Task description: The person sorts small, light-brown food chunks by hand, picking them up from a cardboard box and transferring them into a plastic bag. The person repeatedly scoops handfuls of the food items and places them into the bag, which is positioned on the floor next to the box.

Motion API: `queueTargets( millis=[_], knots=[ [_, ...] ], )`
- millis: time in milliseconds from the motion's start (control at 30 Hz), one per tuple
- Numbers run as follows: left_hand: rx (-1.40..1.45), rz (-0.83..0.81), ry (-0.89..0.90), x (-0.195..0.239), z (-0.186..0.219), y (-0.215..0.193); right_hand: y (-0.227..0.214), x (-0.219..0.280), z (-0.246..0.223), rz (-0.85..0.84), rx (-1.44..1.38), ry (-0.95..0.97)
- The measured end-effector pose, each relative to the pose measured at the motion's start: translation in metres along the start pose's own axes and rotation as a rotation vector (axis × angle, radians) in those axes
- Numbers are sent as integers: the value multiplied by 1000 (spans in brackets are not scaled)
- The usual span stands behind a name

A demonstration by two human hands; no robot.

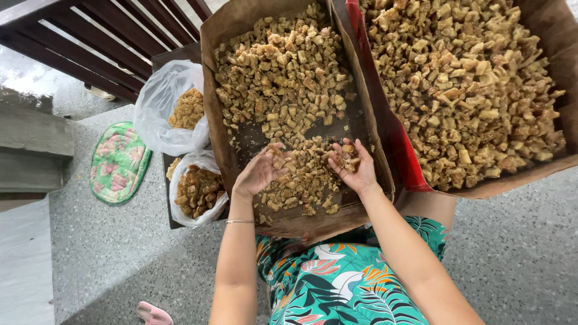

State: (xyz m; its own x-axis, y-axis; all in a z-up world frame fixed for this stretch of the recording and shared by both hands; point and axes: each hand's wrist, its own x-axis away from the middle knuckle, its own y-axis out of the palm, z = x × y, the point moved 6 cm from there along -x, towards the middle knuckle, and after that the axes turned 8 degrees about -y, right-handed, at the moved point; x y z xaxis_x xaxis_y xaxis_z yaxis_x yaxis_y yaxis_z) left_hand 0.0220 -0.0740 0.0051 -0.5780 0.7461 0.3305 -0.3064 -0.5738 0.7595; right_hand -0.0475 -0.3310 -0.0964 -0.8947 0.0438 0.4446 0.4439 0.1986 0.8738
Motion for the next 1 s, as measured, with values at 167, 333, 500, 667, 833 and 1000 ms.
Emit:
queueTargets(
  millis=[167, 333, 500, 667, 833, 1000],
  knots=[
    [-31, 147, -24, -11, -1, 24, 22, 10, -1, -55, 8, 13],
    [-205, -79, 13, -29, -9, 68, 47, 24, 7, -134, 151, 55],
    [-182, -93, -79, -67, -43, 110, 52, 26, 17, -304, 117, 139],
    [-263, 129, -130, -89, -50, 117, 43, 23, 13, -293, 49, 130],
    [-687, 342, -72, -85, -36, 104, 45, 21, 8, -280, -73, 64],
    [-732, 328, -74, -79, -40, 107, 45, 21, 6, -214, -16, 48]
  ],
)
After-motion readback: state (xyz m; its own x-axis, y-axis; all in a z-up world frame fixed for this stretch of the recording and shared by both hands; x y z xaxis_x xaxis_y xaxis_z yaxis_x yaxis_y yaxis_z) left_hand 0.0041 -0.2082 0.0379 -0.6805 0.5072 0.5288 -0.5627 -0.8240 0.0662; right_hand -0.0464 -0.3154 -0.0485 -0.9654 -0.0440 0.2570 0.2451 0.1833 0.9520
